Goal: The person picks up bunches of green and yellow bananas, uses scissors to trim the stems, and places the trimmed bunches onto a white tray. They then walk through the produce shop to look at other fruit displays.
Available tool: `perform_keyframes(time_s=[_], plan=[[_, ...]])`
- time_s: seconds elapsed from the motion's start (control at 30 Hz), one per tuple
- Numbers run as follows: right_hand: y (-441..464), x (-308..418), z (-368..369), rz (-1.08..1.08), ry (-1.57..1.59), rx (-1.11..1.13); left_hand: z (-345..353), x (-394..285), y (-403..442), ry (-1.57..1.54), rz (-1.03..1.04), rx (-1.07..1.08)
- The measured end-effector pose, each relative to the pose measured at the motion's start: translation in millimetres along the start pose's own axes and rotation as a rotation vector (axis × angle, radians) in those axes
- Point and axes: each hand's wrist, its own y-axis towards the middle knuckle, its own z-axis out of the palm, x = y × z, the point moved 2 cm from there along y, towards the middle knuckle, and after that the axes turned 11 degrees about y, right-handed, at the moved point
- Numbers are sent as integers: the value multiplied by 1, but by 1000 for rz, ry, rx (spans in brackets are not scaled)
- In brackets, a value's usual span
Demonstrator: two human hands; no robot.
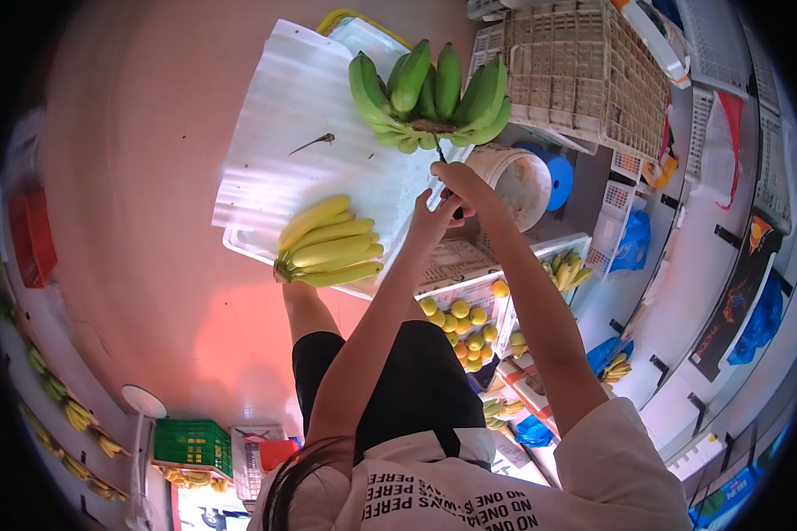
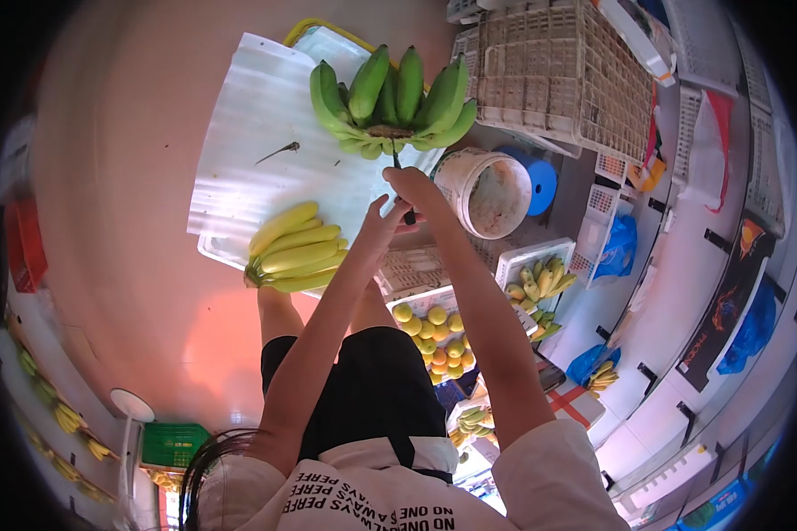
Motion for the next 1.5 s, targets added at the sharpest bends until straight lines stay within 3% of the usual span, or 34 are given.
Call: perform_keyframes(time_s=[0.17,0.23,0.3,0.37,0.43,0.5,0.57,0.6,0.77,0.97,1.03,1.1,1.2,1.3,1.37,1.5], plan=[[-9,12,-11,11,-149,53,13,-10,-8,-73,-86,-90],[-38,25,-21,29,-288,69,24,-13,-10,-91,157,249],[-62,24,-38,-35,-170,-80,42,-6,-14,-88,192,191],[-76,31,-47,183,-102,62,53,-7,-13,-46,296,60],[-52,16,-46,142,-24,123,55,-13,-12,-114,286,93],[-44,19,-39,113,49,195,45,-14,-15,-124,133,3],[-40,19,-26,208,16,237,29,-15,-15,-117,114,-14],[-39,20,-20,269,22,237,21,-12,-14,-33,3,-17],[-19,16,-19,373,110,275,5,-7,-4,136,-296,82],[-22,40,-21,440,80,340,8,-22,3,63,-215,101],[-20,40,-26,419,87,371,8,-33,-1,108,-365,171],[-17,39,-31,424,127,410,10,-32,6,117,-378,163],[-14,38,-38,419,135,448,11,-37,16,39,-286,311],[-13,36,-42,379,162,465,7,-58,2,169,-333,317],[-14,35,-42,360,174,489,3,-73,-9,266,-279,244],[-14,31,-42,336,220,436,-2,-78,2,320,-221,305]])
